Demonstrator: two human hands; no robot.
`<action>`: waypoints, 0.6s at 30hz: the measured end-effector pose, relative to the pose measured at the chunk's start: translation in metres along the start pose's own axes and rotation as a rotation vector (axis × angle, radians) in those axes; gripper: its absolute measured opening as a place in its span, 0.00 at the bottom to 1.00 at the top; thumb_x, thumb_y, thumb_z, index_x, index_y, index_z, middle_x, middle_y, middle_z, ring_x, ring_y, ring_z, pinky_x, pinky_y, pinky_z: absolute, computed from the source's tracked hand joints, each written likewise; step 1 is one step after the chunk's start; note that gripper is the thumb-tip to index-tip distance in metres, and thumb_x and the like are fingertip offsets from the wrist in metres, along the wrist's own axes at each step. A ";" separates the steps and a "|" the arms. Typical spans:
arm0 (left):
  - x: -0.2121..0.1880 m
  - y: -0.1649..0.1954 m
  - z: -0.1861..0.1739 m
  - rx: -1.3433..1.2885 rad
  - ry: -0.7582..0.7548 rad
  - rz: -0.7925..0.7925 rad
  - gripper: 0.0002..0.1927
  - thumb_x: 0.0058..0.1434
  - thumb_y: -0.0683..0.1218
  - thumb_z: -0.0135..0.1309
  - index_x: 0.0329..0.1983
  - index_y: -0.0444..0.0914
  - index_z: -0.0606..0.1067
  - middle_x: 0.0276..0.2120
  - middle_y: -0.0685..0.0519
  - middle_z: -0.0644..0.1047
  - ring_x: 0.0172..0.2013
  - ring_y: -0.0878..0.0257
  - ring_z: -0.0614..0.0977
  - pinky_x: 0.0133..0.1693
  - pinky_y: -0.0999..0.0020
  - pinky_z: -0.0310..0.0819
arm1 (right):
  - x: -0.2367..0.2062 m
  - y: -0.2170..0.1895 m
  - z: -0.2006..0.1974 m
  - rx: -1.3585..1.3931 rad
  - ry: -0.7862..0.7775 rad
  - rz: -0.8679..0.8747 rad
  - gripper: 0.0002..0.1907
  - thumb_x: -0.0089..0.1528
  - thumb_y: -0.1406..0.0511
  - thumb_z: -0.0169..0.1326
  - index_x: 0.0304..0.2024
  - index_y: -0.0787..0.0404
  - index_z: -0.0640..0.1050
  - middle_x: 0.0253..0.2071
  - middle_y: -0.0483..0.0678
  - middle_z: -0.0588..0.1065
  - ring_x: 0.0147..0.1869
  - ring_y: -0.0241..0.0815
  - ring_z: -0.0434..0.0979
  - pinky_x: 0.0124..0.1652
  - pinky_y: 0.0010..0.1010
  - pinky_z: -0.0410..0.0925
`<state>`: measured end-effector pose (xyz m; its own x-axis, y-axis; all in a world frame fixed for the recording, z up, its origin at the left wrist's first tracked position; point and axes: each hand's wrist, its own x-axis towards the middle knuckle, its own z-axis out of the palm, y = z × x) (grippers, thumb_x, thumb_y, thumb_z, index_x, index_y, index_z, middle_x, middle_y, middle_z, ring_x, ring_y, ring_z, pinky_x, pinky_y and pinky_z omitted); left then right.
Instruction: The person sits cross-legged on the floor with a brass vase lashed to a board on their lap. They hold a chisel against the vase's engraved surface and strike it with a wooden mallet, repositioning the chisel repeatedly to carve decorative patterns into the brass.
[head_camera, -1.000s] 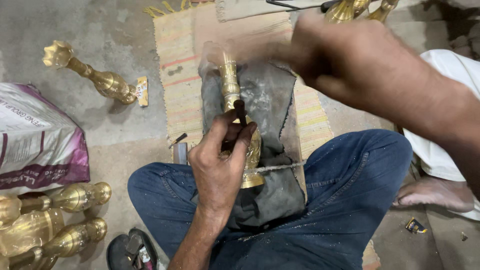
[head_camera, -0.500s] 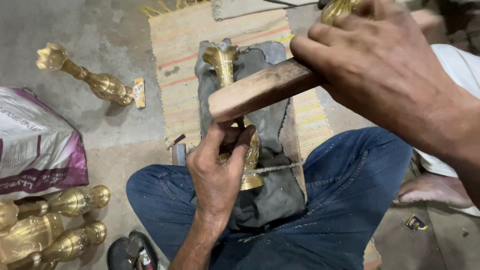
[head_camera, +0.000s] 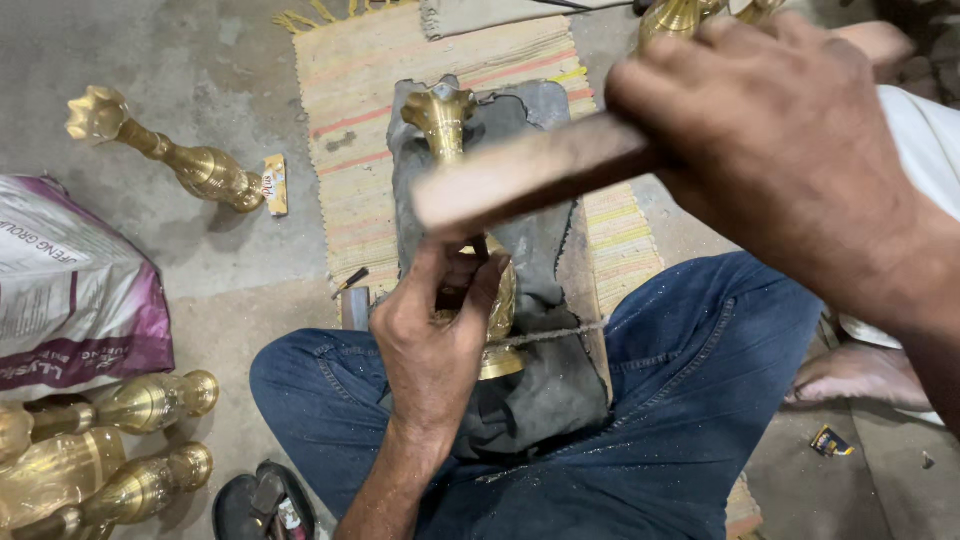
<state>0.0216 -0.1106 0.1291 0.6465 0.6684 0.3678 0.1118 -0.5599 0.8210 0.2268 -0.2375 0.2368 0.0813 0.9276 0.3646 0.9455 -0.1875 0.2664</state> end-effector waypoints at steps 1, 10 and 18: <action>0.000 0.000 0.000 -0.016 -0.001 -0.004 0.17 0.63 0.39 0.64 0.54 0.36 0.75 0.34 0.51 0.85 0.34 0.64 0.89 0.34 0.69 0.84 | -0.001 0.000 0.000 0.189 -0.036 0.070 0.17 0.60 0.63 0.62 0.46 0.62 0.72 0.34 0.54 0.76 0.38 0.55 0.79 0.37 0.46 0.71; -0.005 -0.002 -0.001 0.010 -0.031 0.015 0.16 0.63 0.40 0.65 0.53 0.36 0.76 0.35 0.51 0.85 0.35 0.64 0.89 0.34 0.70 0.85 | -0.003 -0.005 -0.009 0.290 -0.175 0.210 0.20 0.59 0.63 0.65 0.49 0.61 0.72 0.37 0.52 0.77 0.44 0.51 0.81 0.39 0.42 0.70; -0.005 -0.008 -0.002 0.029 -0.044 0.080 0.17 0.63 0.40 0.63 0.55 0.34 0.75 0.38 0.50 0.85 0.39 0.62 0.89 0.40 0.68 0.87 | -0.009 -0.007 -0.007 0.025 -0.072 0.052 0.18 0.57 0.65 0.64 0.47 0.59 0.73 0.38 0.50 0.78 0.43 0.46 0.81 0.45 0.44 0.72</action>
<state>0.0159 -0.1089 0.1219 0.6865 0.5992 0.4120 0.0797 -0.6251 0.7764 0.2171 -0.2472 0.2382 0.1520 0.9378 0.3122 0.9468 -0.2288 0.2263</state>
